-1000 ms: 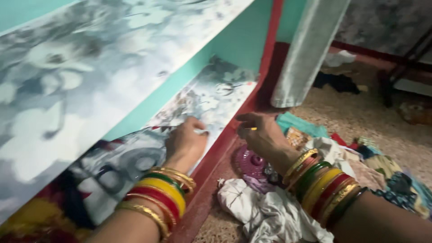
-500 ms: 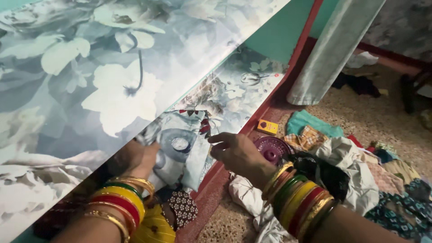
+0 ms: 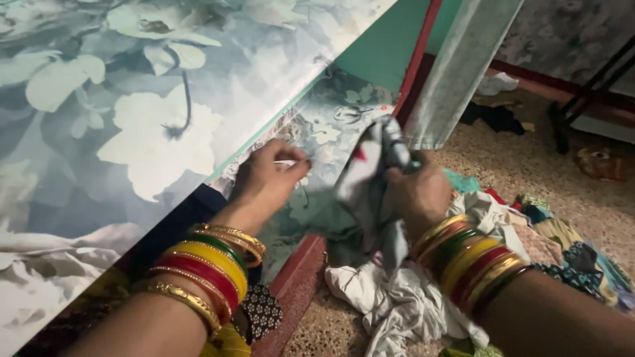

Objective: The person removes various items, including clothes and toiletries, from a wall-mounted shelf. They then apply a dark sheet to the shelf surface, hang a towel, and place bottles and a flower arrangement back onto the shelf.

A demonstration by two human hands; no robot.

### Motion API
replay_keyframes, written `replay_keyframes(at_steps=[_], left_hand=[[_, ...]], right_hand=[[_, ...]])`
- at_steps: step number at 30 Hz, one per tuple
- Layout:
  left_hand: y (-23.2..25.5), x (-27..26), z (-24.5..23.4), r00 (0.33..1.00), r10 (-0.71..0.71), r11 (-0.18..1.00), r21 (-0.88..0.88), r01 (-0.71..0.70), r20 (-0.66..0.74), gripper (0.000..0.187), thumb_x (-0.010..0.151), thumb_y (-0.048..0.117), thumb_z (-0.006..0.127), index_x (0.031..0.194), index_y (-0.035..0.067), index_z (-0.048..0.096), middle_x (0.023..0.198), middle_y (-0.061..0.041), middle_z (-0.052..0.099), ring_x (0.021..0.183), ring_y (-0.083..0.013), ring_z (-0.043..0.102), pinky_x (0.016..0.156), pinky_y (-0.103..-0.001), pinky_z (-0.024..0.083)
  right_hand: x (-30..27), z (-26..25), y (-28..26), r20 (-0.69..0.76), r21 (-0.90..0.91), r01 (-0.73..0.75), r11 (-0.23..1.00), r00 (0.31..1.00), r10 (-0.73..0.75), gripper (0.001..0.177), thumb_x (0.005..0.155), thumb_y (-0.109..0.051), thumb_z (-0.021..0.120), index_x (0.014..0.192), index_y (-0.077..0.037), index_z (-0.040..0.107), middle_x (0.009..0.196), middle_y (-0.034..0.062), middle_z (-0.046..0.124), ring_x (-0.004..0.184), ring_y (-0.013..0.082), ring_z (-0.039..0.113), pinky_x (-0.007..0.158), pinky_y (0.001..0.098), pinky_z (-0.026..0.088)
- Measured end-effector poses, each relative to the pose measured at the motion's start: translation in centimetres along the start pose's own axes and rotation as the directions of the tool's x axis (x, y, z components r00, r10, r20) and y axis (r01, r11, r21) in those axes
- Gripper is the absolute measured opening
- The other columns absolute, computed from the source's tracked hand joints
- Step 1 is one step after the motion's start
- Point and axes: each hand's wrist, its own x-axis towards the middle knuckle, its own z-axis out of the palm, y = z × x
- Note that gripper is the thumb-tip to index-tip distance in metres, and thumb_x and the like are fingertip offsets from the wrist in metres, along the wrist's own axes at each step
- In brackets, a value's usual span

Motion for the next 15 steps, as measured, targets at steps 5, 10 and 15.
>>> replay_keyframes(at_steps=[5,10,15], left_hand=[[-2.5,-3.0,-1.7,0.843,-0.151,0.918,0.244,0.314,-0.517,0.101,0.073,0.016,0.088,0.149,-0.003,0.026,0.148,-0.035,0.029,0.145,-0.051,0.03,0.116,-0.06,0.022],[-7.2,-5.0,-3.4,0.69,-0.479,0.697,0.243,0.675,-0.543,0.109,0.07,0.02,0.082,0.153,-0.002,0.016,0.159,-0.027,0.022,0.139,-0.0528,0.019,0.11,-0.06,0.008],[-10.9,-2.9,-4.0,0.778,-0.463,0.746,0.286,0.601,-0.424,0.069,0.081,0.018,0.072,0.142,0.002,0.046,0.143,-0.025,0.049,0.129,-0.0428,0.046,0.109,-0.049,0.032]], right_hand=[[0.3,-0.9,0.1,0.146,0.206,0.08,0.975,0.983,-0.112,0.039,0.087,-0.009,0.065,0.125,-0.005,0.07,0.11,0.015,0.075,0.093,0.0215,0.072,0.082,0.0342,0.058],[-3.4,0.9,-1.9,0.468,0.309,-0.19,0.932,0.883,0.025,0.042,0.089,-0.006,0.06,0.131,-0.006,0.064,0.111,0.0138,0.075,0.085,0.0216,0.071,0.07,0.0326,0.059],[-6.8,2.7,-3.1,0.646,0.298,-0.135,0.945,0.758,-0.095,0.045,0.09,-0.013,0.062,0.133,-0.005,0.065,0.116,0.0157,0.075,0.093,0.0197,0.073,0.074,0.0311,0.063]])
